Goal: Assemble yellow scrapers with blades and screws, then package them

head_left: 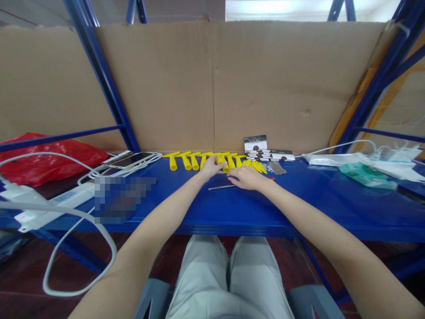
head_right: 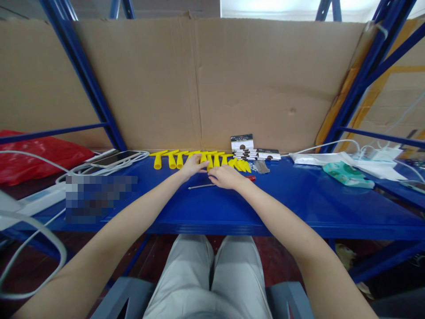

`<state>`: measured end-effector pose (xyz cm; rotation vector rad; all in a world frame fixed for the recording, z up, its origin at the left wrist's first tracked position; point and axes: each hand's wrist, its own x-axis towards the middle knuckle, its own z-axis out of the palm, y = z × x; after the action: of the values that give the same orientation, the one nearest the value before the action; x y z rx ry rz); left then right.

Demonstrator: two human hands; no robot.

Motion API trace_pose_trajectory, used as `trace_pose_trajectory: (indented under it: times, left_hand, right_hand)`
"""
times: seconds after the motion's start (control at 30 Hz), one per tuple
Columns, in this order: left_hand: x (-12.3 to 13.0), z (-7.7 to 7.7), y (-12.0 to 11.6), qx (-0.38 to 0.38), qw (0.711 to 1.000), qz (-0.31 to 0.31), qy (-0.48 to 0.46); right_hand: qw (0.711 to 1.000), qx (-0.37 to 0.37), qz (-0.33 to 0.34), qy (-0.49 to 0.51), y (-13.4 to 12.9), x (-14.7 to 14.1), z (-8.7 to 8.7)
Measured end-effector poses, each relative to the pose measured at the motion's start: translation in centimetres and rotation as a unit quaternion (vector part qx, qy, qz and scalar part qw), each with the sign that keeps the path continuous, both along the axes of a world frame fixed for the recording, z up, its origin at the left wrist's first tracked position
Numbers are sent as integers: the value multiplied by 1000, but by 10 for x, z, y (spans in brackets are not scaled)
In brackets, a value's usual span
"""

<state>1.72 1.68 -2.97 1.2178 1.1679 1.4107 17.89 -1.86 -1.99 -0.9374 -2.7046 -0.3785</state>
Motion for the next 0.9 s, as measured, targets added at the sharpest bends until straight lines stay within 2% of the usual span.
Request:
trace_pose_trajectory:
  times: [0.1,0.23,0.37,0.5,0.57,0.63,0.7,0.8,0.9]
  left_hand:
    - [-5,0,1,12,994,51,91]
    - [-12,3,-4,76,979,73,174]
    - [-13,8,-17,130,963,87,218]
    - [-13,22,-35,131,957,128,223]
    - [-18,32,-44,133,930,165,300]
    - [-28,40,-54,125,880,200,412]
    - [-45,42,-63,81,827,237,503]
    - [-74,34,-73,-22,780,261,568]
    - [-99,22,-80,-79,755,259,597]
  right_hand:
    - [1000,-1,-3,0,0,0,1]
    - [1000,-2,-16,-10,0,1,3]
    - [1000,0,-23,-16,2,4,4]
    - [999,3,-31,-16,6,8,3]
    - [999,9,-33,-11,9,10,3]
    - [999,16,-31,-3,11,12,2]
    - [999,18,-31,1,13,14,2]
    - [999,19,-42,0,17,16,1]
    - [999,18,-51,3,20,16,0]
